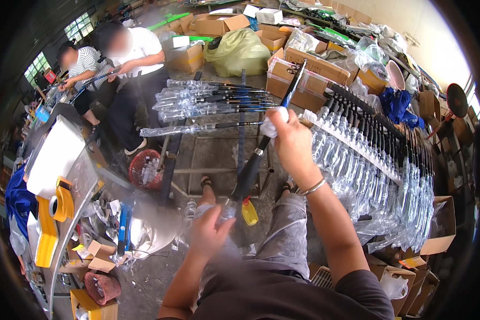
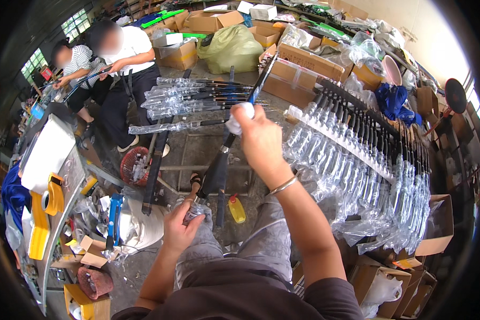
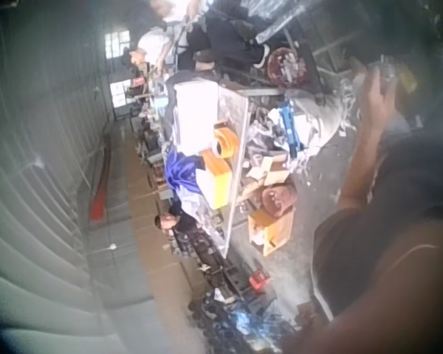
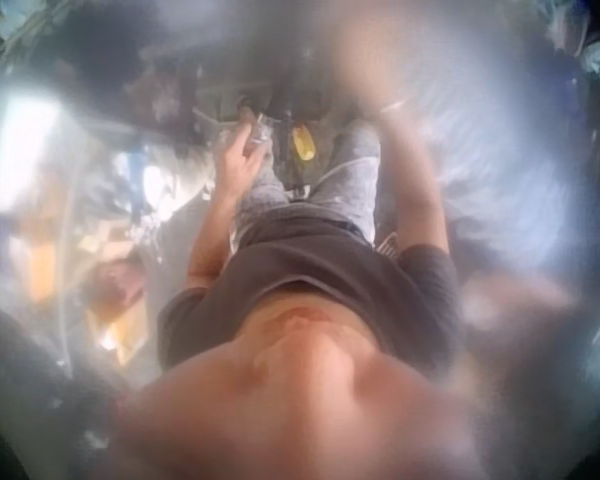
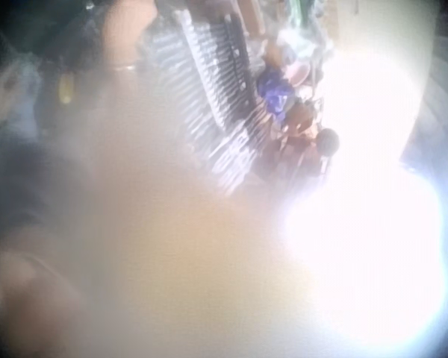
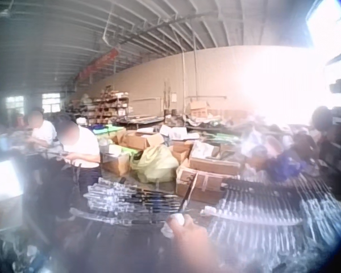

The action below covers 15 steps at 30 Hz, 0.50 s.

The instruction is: The person picks up a long, thin rod from a rack and wipes it with a white cloth. They rotate the rod to clean different sections, then place it back on the rack. This process is repeated for several rods.

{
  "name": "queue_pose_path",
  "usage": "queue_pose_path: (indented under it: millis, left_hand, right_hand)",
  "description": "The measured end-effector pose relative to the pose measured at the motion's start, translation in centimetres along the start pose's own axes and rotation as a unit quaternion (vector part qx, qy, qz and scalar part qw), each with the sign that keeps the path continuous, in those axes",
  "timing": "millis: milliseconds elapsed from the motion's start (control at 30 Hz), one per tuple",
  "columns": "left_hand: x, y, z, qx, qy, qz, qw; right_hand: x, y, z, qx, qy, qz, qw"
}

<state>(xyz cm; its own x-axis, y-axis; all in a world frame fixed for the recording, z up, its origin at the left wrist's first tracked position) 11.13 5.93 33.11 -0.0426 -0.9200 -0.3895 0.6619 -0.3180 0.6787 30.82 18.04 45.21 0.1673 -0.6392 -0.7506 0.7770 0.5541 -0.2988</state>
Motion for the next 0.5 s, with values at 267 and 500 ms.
queue_pose_path:
  millis: [267,500]
  left_hand:
    - [-1.3,1.1,1.7,-0.074,0.099,-0.049,0.991]
    - [-1.1,-1.2,0.8,0.067,0.025,0.033,0.997]
  right_hand:
    - [2.0,-1.5,-1.9,-0.075,-0.060,-0.039,0.995]
    - [1.5,-2.1,-3.0,-0.383,-0.157,-0.022,0.910]
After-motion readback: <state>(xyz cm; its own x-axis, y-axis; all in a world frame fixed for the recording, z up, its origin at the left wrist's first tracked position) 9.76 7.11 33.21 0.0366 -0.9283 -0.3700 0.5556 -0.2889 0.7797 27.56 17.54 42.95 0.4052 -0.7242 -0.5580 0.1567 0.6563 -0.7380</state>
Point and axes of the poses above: each hand's wrist, its own x-axis away from the middle knuckle, its own z-axis out of the back of the hand, y = z × x, the point moved 10 cm from there along -x, towards the middle knuckle, and after that the axes turned 7 degrees about -x, right-handed, at the moved point
